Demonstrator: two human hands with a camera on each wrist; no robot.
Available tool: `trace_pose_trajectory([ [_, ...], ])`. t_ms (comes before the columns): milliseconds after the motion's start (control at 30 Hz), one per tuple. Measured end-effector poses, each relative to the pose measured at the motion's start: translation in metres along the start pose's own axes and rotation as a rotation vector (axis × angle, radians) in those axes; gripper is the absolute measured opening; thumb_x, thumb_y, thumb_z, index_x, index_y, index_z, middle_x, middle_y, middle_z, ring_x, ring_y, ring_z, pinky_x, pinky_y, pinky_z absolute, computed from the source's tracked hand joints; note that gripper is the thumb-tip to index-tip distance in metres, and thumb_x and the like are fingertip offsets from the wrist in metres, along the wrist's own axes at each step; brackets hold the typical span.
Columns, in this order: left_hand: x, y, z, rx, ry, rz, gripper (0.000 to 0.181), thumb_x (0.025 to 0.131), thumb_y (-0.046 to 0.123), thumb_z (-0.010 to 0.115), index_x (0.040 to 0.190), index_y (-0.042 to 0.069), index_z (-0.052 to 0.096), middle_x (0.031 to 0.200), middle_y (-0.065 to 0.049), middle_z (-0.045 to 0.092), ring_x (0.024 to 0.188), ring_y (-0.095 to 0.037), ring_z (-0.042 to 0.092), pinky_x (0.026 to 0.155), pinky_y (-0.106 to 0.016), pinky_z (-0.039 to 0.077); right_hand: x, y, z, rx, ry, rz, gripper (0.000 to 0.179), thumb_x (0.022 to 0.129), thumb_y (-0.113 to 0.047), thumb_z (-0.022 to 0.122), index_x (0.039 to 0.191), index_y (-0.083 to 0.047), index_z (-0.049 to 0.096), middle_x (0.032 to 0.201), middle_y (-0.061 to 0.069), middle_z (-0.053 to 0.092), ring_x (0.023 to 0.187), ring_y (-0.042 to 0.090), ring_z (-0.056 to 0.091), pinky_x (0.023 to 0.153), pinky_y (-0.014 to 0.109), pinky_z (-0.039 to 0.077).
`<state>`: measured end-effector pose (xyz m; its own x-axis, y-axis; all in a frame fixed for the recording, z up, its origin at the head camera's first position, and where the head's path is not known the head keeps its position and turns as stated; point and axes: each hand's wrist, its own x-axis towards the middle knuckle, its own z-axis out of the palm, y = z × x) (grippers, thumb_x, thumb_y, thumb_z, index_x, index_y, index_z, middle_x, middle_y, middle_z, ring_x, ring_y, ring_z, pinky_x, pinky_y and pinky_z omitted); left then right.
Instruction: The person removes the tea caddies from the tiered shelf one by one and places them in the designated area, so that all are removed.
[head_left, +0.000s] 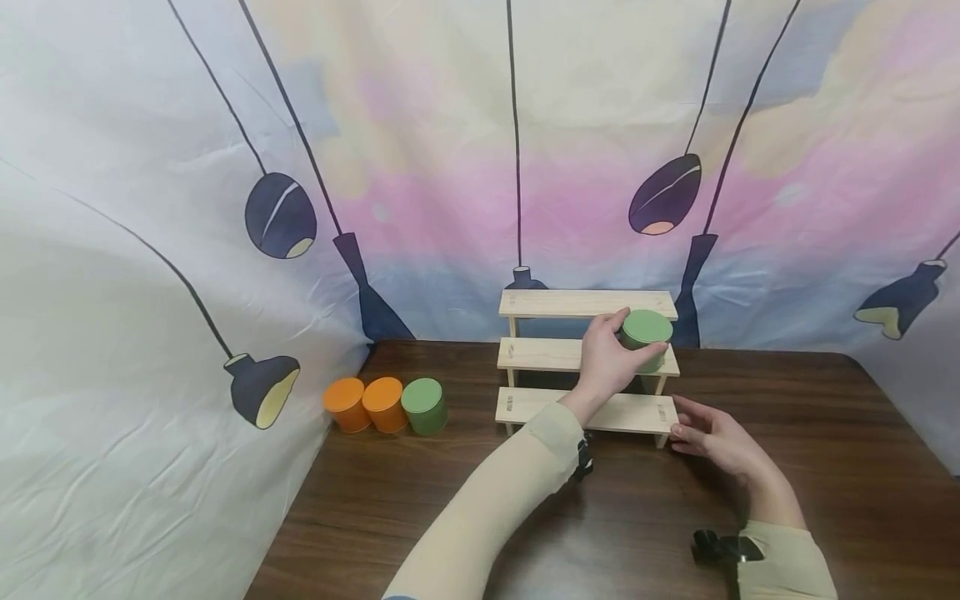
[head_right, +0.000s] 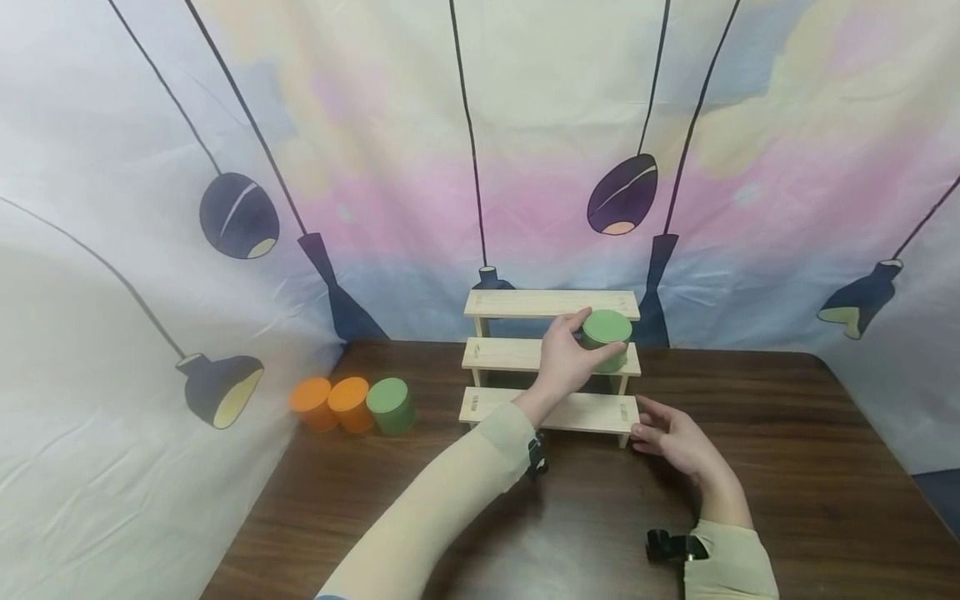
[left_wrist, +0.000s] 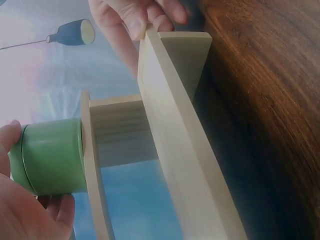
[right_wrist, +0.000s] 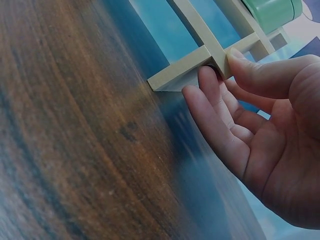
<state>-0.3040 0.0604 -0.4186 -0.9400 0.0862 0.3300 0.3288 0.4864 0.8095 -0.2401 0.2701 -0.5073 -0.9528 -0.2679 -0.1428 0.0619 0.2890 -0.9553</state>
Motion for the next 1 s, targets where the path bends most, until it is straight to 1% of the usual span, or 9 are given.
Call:
trace_pose_trajectory([
  [233, 0.0008, -0.004, 0.0003, -0.007, 0.0, 0.013, 0.08, 0.085, 0.044, 0.092, 0.153, 0.015, 0.061, 0.138, -0.003, 0.061, 0.12, -0.013, 0.06, 0.093, -0.018, 0.053, -0.0012, 0.0009, -0.0002, 0.002, -0.009, -0.004, 0.068, 0.109, 0.0, 0.057, 0.163, 0.015, 0.019, 0.142, 0.043, 0.048, 0.109, 0.023, 0.071, 0.093, 0.039, 0.062],
  [467, -0.0004, -0.0049, 0.0006, -0.008, -0.005, 0.042, 0.077, 0.088, 0.044, 0.09, 0.152, 0.015, 0.06, 0.138, -0.002, 0.061, 0.119, -0.012, 0.06, 0.095, -0.02, 0.053, -0.0003, 0.0014, -0.0002, 0.013, -0.009, 0.0, 0.068, 0.109, 0.001, 0.057, 0.163, 0.015, 0.019, 0.143, 0.043, 0.048, 0.109, 0.022, 0.07, 0.093, 0.039, 0.062],
  [600, -0.0009, -0.0032, -0.0001, -0.013, -0.008, 0.041, 0.077, 0.088, 0.043, 0.09, 0.152, 0.014, 0.059, 0.137, -0.002, 0.06, 0.117, -0.011, 0.06, 0.094, -0.019, 0.053, 0.0001, 0.0019, -0.0006, 0.013, -0.013, -0.011, 0.068, 0.109, 0.002, 0.056, 0.163, 0.016, 0.017, 0.142, 0.044, 0.047, 0.11, 0.023, 0.07, 0.093, 0.04, 0.062],
  [733, -0.0004, -0.003, -0.0012, -0.011, -0.013, 0.039, 0.078, 0.087, 0.044, 0.091, 0.151, 0.015, 0.059, 0.134, -0.001, 0.06, 0.115, -0.01, 0.06, 0.093, -0.019, 0.053, 0.0006, 0.0023, -0.0004, 0.019, -0.008, -0.002, 0.068, 0.109, 0.002, 0.056, 0.163, 0.015, 0.017, 0.143, 0.044, 0.048, 0.11, 0.024, 0.07, 0.093, 0.041, 0.062],
  [1000, 0.0018, -0.0036, -0.0026, -0.003, -0.022, 0.031, 0.079, 0.085, 0.045, 0.092, 0.151, 0.016, 0.059, 0.135, 0.0, 0.061, 0.117, -0.01, 0.06, 0.096, -0.021, 0.053, 0.0008, 0.0016, -0.0005, -0.001, -0.008, 0.004, 0.068, 0.109, 0.001, 0.057, 0.163, 0.015, 0.017, 0.143, 0.043, 0.049, 0.11, 0.024, 0.07, 0.093, 0.04, 0.062],
])
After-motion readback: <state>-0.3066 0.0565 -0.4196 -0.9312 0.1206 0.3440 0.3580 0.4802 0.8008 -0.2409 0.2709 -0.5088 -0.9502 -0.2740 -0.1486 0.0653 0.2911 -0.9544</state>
